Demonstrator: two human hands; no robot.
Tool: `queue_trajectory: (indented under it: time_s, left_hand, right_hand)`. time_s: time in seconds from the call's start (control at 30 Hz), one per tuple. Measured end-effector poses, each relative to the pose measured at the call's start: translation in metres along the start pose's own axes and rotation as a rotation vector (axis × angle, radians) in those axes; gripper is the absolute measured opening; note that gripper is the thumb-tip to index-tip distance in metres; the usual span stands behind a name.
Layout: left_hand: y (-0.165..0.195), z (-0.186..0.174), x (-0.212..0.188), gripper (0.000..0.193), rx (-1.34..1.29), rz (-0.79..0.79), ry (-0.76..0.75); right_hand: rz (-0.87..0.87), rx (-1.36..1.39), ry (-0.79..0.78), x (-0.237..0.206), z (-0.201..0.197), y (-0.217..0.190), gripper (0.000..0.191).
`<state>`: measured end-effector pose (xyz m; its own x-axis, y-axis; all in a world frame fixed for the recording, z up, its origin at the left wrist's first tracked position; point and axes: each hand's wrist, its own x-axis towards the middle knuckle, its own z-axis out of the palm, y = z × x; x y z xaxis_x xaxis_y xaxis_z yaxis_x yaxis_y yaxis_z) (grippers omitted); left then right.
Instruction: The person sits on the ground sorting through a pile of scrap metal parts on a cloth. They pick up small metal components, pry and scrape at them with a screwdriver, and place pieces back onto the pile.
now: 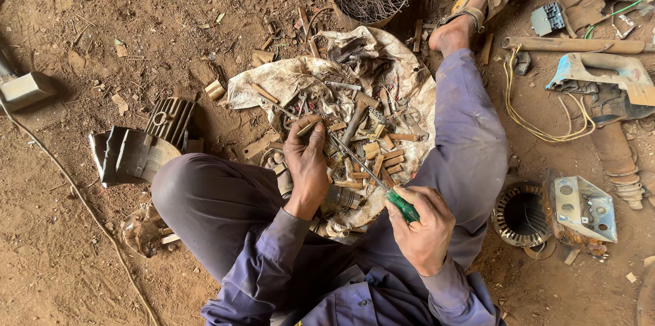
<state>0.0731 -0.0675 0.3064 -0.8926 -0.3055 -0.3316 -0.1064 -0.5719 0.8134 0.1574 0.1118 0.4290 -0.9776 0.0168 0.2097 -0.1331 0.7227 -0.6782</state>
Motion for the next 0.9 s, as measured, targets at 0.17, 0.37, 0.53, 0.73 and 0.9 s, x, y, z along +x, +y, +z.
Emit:
queue_trajectory:
  time_s: [0.17, 0.37, 0.53, 0.73, 0.9]
  left_hand:
    - [-0.002, -0.002, 0.0, 0.015, 0.031, 0.027, -0.005]
    - [-0.001, -0.001, -0.002, 0.016, 0.027, 0.063, -0.041]
    - [0.002, 0.002, -0.004, 0.014, 0.112, 0.141, -0.074]
    - [0.005, 0.005, -0.005, 0.015, 0.075, 0.101, -0.069]
    - [0.008, 0.005, -0.005, 0.015, 0.101, 0.088, -0.071]
  right_hand:
    - [-0.048, -0.048, 0.023, -0.002, 0.004, 0.0, 0.029]
    - [0.338, 0.215, -0.238, -0.008, 0.005, 0.02, 0.025]
    - [0.382, 0.23, -0.259, -0.009, 0.005, 0.027, 0.028]
    - [-0.082, -0.026, 0.024, -0.003, 0.006, 0.011, 0.023]
    - [0.227, 0.041, -0.203, 0.004, -0.002, 0.009, 0.021]
